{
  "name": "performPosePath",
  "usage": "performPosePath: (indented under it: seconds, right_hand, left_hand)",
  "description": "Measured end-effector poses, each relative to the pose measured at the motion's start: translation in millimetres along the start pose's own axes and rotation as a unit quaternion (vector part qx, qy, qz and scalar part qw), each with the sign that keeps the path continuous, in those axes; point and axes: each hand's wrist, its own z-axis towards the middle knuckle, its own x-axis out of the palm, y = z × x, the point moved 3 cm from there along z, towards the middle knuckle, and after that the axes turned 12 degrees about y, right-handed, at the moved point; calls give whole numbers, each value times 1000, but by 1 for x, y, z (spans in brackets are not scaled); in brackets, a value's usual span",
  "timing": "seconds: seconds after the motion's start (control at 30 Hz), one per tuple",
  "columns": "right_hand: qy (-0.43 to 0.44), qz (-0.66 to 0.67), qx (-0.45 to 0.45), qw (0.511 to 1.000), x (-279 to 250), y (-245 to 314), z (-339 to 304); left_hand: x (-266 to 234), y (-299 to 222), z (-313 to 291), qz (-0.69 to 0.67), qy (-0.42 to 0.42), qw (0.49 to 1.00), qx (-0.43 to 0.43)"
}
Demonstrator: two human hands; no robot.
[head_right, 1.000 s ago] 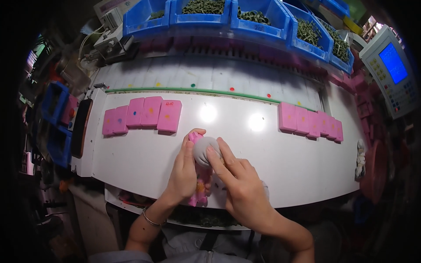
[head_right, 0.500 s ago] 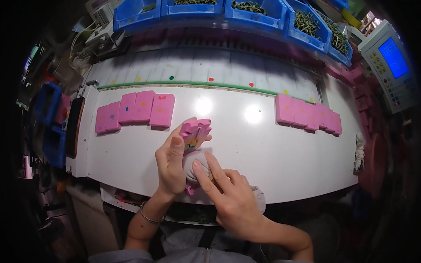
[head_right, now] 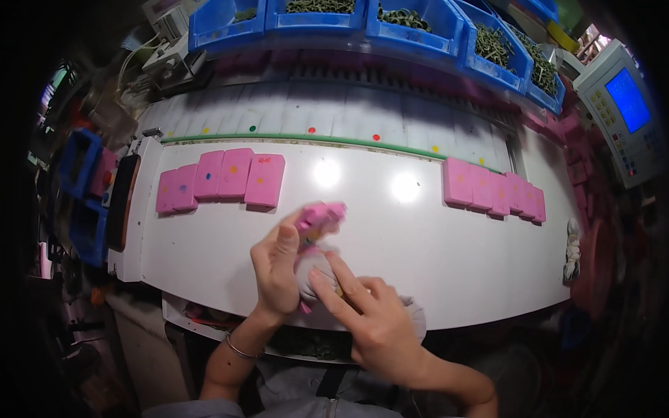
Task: The person opens pink rectangular molds to remove small green clover-shaped items. They wipe the molds with a cloth and place the clover items into blue bins. The person also handles a bundle of clover items, separating them and placing them into the bins.
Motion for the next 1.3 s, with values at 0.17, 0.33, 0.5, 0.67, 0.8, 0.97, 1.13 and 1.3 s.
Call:
performPosePath:
  seconds: [0.17, 0.33, 0.5, 0.67, 0.8, 0.97, 1.13, 1.3]
  right_hand:
    - [36, -13, 25, 999, -7, -5, -2]
    - [-163, 45, 57, 984, -17, -7, 8]
    - [-195, 357, 24, 913, -9, -14, 25]
    - [-189, 355, 53, 914, -2, -13, 34]
    - [-190, 350, 54, 916, 4, -11, 43]
    - [-262, 286, 53, 920, 4, 5, 64]
    - [-172, 218, 54, 959, 25, -2, 64]
    - [-168, 215, 28, 961, 34, 0, 67]
  left_hand:
    - [-8, -2, -4, 38, 0, 999, -19]
    - [-11, -6, -6, -90, 28, 990, -108]
    - [-7, -7, -15, -143, 126, 979, -71]
    - [-13, -22, 0, -140, 261, 949, -108]
    - [-28, -28, 1, -55, 252, 958, -123]
    - [-75, -51, 35, -69, 73, 984, -150]
    - [-214, -70, 131, 74, -105, 987, -94]
    - [-312, -70, 191, 561, -251, 783, -91]
